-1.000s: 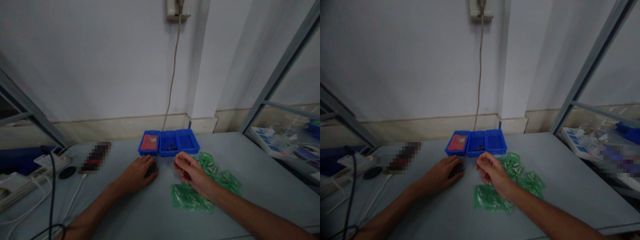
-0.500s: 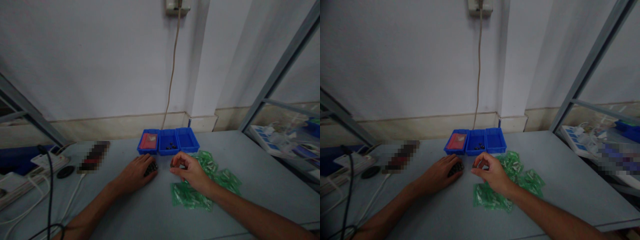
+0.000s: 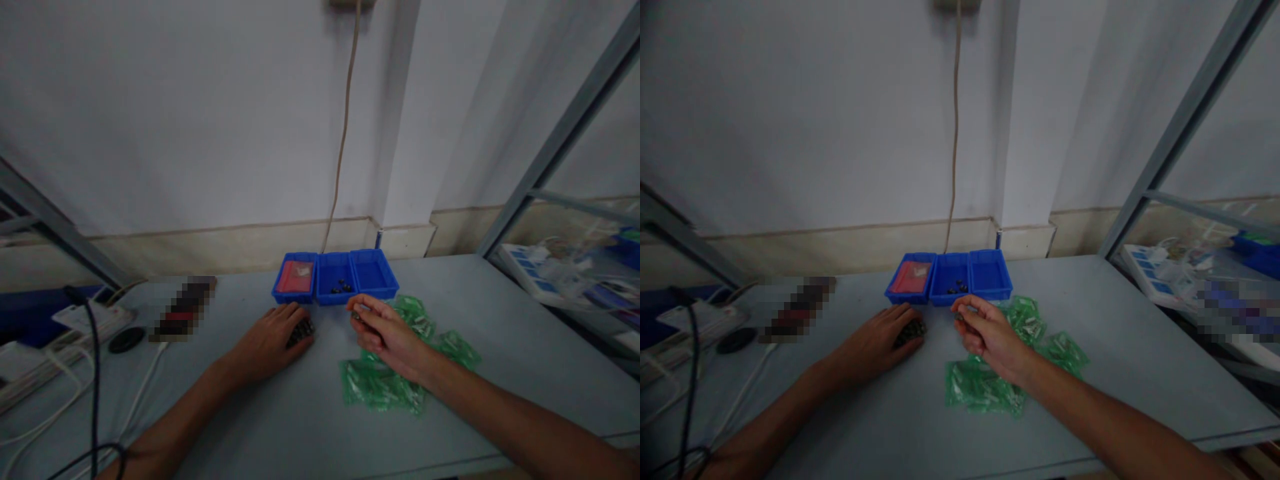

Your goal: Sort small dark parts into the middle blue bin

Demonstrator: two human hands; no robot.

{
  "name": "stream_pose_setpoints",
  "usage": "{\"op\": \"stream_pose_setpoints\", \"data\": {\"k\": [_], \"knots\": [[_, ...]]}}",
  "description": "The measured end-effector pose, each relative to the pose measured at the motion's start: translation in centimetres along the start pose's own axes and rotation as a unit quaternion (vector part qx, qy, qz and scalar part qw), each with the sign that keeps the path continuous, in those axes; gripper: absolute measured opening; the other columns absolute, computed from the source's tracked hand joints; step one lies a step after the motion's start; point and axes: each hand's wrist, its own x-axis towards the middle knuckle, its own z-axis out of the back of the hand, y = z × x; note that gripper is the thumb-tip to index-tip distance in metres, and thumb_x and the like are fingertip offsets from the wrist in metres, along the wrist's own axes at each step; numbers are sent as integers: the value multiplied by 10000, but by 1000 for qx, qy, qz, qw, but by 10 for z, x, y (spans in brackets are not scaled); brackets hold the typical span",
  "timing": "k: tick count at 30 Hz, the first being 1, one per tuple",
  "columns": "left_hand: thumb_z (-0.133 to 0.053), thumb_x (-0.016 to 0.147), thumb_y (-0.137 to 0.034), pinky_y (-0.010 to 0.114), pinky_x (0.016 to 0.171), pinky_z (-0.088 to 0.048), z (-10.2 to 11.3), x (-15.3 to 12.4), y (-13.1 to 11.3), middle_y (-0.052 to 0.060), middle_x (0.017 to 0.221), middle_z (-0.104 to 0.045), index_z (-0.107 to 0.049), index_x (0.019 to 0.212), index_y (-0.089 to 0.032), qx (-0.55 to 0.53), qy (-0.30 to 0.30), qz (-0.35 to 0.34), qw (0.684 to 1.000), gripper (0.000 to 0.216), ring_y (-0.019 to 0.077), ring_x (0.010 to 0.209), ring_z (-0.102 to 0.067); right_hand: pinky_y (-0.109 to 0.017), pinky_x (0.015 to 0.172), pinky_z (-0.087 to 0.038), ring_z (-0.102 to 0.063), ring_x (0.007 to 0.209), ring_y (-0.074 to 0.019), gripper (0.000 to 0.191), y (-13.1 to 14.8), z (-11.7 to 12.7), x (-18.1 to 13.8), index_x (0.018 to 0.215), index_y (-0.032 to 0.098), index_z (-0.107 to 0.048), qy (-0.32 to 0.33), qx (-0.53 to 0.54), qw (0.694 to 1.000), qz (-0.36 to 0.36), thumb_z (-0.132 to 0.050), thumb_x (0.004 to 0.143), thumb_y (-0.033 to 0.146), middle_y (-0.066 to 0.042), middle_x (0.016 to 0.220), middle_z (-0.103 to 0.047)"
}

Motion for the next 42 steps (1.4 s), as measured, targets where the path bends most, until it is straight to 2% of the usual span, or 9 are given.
{"op": "stream_pose_setpoints", "data": {"k": [4, 7, 11, 17, 20, 22, 28, 34, 42], "knots": [[-600, 1075, -434, 481, 1005, -535, 0, 0, 1, 99, 1194, -703, -628, 1224, -229, -3, -1, -1, 1000, 256, 318, 1115, -679, -217, 456, -226, -357, 520, -73, 333, -1, 0, 0, 1152, 246, -711, -40, -75, 995, 52, -829, 921, 455, 21, 849, -626], [-592, 1082, -444, 478, 1007, -531, -1, 0, 2, 96, 1206, -701, -620, 1246, -234, -3, 1, -2, 1000, 268, 313, 1114, -675, -262, 534, -359, -467, 637, -133, 283, -3, 0, -1, 1182, 285, -754, -79, -239, 955, 154, -812, 943, 425, -19, 1004, -667], [-603, 1074, -440, 472, 1002, -532, -1, 0, 1, 95, 1195, -699, -625, 1240, -235, -6, 3, 2, 1000, 265, 314, 1116, -672, -321, 686, -425, -540, 755, -193, 131, -5, 1, -4, 1049, 283, -782, -85, -387, 886, 242, -821, 957, 368, -22, 938, -644], [-596, 1070, -475, 458, 982, -538, -1, 1, 2, 96, 1179, -702, -641, 1244, -241, -10, -8, 2, 1000, 295, 309, 1086, -680, -346, 708, -433, -557, 773, -225, 133, -4, 0, -9, 962, 287, -752, -94, -425, 852, 289, -872, 918, 322, -36, 925, -665], [-596, 1070, -474, 459, 976, -538, -1, 2, 1, 93, 1172, -699, -643, 1234, -241, -12, 1, 5, 1000, 289, 310, 1085, -679, -347, 739, -471, -598, 853, -238, 67, 0, 0, -7, 995, 290, -781, -88, -408, 864, 280, -827, 947, 283, -52, 997, -699], [-596, 1074, -469, 461, 982, -533, 0, 2, 2, 90, 1178, -695, -634, 1244, -240, -10, 6, 3, 1000, 288, 309, 1094, -675, -318, 671, -478, -606, 836, -222, 124, 1, 1, -5, 1059, 291, -783, -81, -366, 895, 242, -826, 943, 298, -52, 1032, -714], [-588, 1076, -481, 460, 985, -531, -1, 2, 3, 87, 1178, -694, -624, 1223, -238, -15, 9, 3, 1000, 286, 304, 1094, -673, -228, 434, -355, -472, 561, -109, 272, 2, 0, 1, 1085, 267, -698, -41, -166, 980, 99, -832, 915, 432, -28, 1013, -748], [-574, 1077, -506, 465, 1008, -529, -1, 2, 2, 92, 1195, -688, -631, 1232, -236, -6, 8, 1, 1000, 316, 303, 1096, -675, -198, 444, -268, -440, 594, -88, 278, 4, 3, 1, 1110, 240, -766, -28, -52, 998, 26, -854, 892, 389, -24, 993, -705], [-575, 1084, -497, 475, 1024, -524, -1, 3, 2, 98, 1204, -686, -624, 1239, -230, 4, 13, -2, 1000, 312, 309, 1103, -675, -212, 468, -205, -312, 560, -76, 243, 7, 8, 2, 1095, 209, -791, -17, -12, 1000, 17, -818, 941, 395, 28, 789, -528]]}}
